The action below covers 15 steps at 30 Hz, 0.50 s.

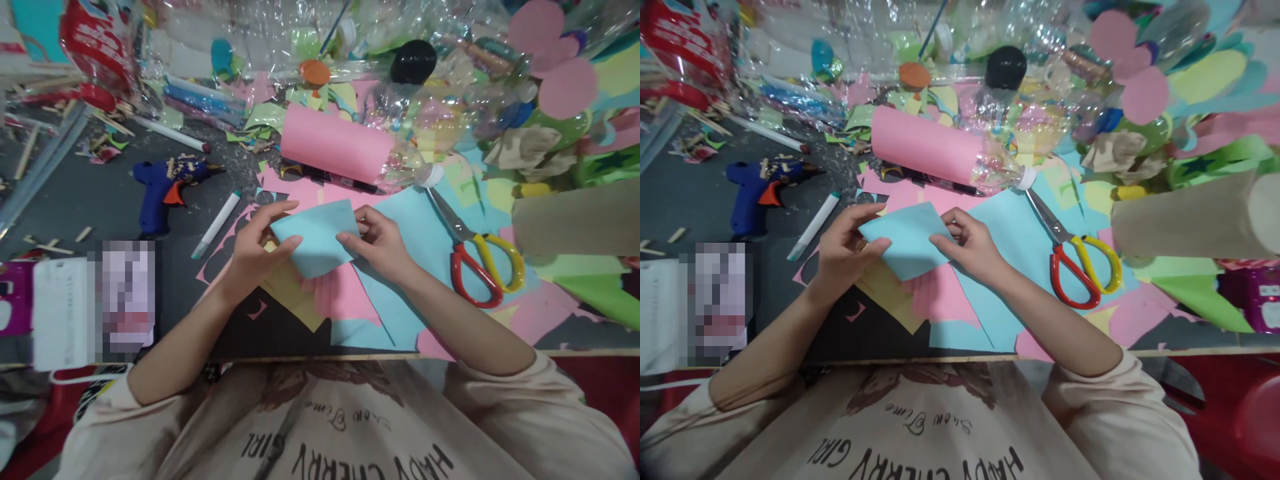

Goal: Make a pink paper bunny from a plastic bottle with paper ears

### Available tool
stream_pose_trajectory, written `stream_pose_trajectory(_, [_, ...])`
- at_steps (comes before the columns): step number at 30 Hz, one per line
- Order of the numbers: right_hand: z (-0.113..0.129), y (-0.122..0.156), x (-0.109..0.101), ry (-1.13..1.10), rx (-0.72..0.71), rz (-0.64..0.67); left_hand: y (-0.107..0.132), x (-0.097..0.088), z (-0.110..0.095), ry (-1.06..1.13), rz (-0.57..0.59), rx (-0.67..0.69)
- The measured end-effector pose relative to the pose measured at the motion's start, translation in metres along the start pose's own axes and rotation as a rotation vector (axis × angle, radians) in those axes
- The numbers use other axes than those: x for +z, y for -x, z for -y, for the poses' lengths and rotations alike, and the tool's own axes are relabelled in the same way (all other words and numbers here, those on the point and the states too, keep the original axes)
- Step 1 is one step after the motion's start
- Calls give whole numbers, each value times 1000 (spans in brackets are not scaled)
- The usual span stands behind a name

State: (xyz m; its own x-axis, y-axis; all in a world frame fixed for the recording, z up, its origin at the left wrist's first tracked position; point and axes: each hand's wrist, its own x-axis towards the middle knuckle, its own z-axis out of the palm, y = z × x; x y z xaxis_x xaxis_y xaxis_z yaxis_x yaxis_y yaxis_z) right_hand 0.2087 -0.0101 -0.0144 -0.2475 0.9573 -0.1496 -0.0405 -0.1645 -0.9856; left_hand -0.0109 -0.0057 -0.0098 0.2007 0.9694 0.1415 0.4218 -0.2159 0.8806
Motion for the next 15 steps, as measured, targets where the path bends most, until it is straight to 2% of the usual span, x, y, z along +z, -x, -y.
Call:
stream_pose_trajectory(6, [4, -1, 1, -3, -10, 18, -1, -1, -8, -31, 12, -96])
stream_pose_trajectory(10, [3, -3, 0, 5, -21, -20, -3, -2, -10, -27, 33, -100])
stream_pose_trajectory(15, [0, -3, -1, 12, -22, 2, -4, -3, -13, -19, 48, -99])
